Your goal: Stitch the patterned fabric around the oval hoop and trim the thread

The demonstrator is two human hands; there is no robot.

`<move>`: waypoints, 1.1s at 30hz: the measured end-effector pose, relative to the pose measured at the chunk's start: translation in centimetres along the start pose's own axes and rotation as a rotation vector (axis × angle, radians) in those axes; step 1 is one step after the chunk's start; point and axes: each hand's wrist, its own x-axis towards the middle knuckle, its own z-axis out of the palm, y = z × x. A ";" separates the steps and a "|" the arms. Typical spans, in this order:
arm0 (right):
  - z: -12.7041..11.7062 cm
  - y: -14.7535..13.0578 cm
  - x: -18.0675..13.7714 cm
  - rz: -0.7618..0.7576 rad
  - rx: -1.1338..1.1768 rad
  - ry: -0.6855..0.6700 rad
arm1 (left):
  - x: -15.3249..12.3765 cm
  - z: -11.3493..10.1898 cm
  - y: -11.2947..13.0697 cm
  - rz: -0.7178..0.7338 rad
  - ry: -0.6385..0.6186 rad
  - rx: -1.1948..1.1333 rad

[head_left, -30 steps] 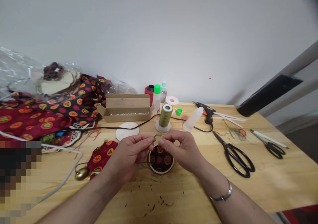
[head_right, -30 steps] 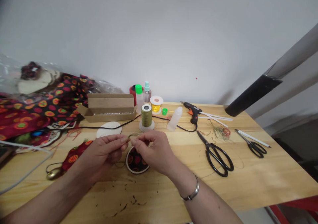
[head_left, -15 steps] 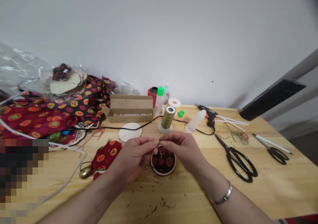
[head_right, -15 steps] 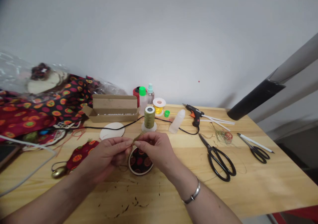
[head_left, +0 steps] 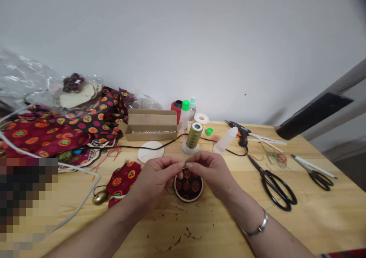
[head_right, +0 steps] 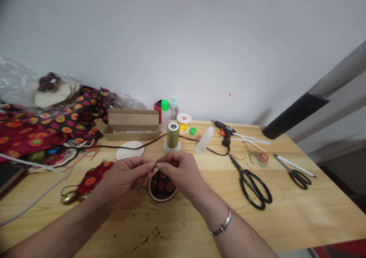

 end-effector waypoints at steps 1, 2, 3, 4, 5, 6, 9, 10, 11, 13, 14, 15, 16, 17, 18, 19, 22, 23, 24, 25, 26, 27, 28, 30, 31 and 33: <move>0.0 0.0 0.0 0.001 -0.002 0.002 | 0.0 0.0 0.0 0.011 0.003 0.019; 0.0 0.1 0.0 0.000 -0.003 0.005 | 0.0 0.0 0.0 0.026 0.007 0.038; 0.0 0.1 0.0 -0.002 -0.002 0.009 | 0.0 0.0 -0.1 0.041 0.013 0.055; 0.0 0.1 0.0 -0.003 -0.002 0.012 | 0.0 0.0 -0.1 0.056 0.020 0.071; -0.1 0.2 0.0 -0.004 -0.003 0.013 | 0.0 0.0 -0.1 0.066 0.028 0.085; -0.1 0.2 0.0 -0.006 -0.006 0.013 | 0.0 0.0 -0.1 0.074 0.035 0.095; -0.1 0.2 0.0 -0.005 -0.015 0.016 | -0.1 0.0 -0.1 0.086 0.033 0.095; -0.1 0.2 0.0 -0.004 -0.017 0.018 | -0.1 0.0 -0.1 0.090 0.031 0.094; -0.1 0.2 0.0 -0.005 -0.018 0.018 | -0.1 0.0 -0.1 0.098 0.029 0.096; -0.1 0.2 -0.1 -0.003 -0.017 0.012 | -0.2 0.0 -0.1 0.121 0.037 0.117; -0.1 0.2 -0.1 -0.002 -0.014 0.010 | -0.2 0.0 -0.1 0.128 0.041 0.126; -0.1 0.1 -0.1 0.001 -0.010 0.010 | -0.2 0.0 -0.1 0.128 0.043 0.128; -0.1 0.1 -0.1 0.005 -0.006 0.011 | -0.2 0.0 0.0 0.121 0.040 0.116; -0.1 0.1 -0.1 0.009 -0.001 0.013 | -0.2 0.0 0.0 0.107 0.037 0.088; -0.1 0.1 -0.1 0.011 0.004 0.015 | -0.2 0.0 0.0 0.084 0.032 0.049; -0.2 0.1 -0.1 0.010 0.010 0.019 | -0.1 0.0 0.1 0.061 0.027 0.002; -0.2 0.0 0.0 0.005 0.037 0.037 | 0.1 0.1 0.2 0.005 0.008 -0.127; -0.2 -0.1 0.0 0.005 0.049 0.042 | 0.1 0.0 0.2 -0.007 0.001 -0.157; -0.2 -0.1 0.0 0.007 0.061 0.046 | 0.1 0.0 0.2 -0.018 -0.006 -0.182; -0.2 -0.1 0.0 0.012 0.072 0.047 | 0.2 -0.1 0.2 -0.026 -0.010 -0.204; -0.2 -0.2 0.0 0.016 0.079 0.046 | 0.2 -0.1 0.2 -0.036 -0.013 -0.221; -0.2 -0.1 0.0 0.018 0.084 0.045 | 0.1 -0.1 0.2 -0.044 -0.015 -0.235; -0.2 -0.1 0.0 0.018 0.085 0.042 | 0.1 -0.2 0.2 -0.050 -0.016 -0.244; -0.2 -0.1 0.0 0.014 0.085 0.033 | 0.1 -0.2 0.2 -0.060 -0.018 -0.254; -0.2 0.0 0.0 0.012 0.084 0.029 | 0.1 -0.1 0.2 -0.061 -0.016 -0.258; -0.2 0.0 0.0 0.014 0.080 0.024 | 0.1 -0.1 0.3 -0.059 -0.011 -0.263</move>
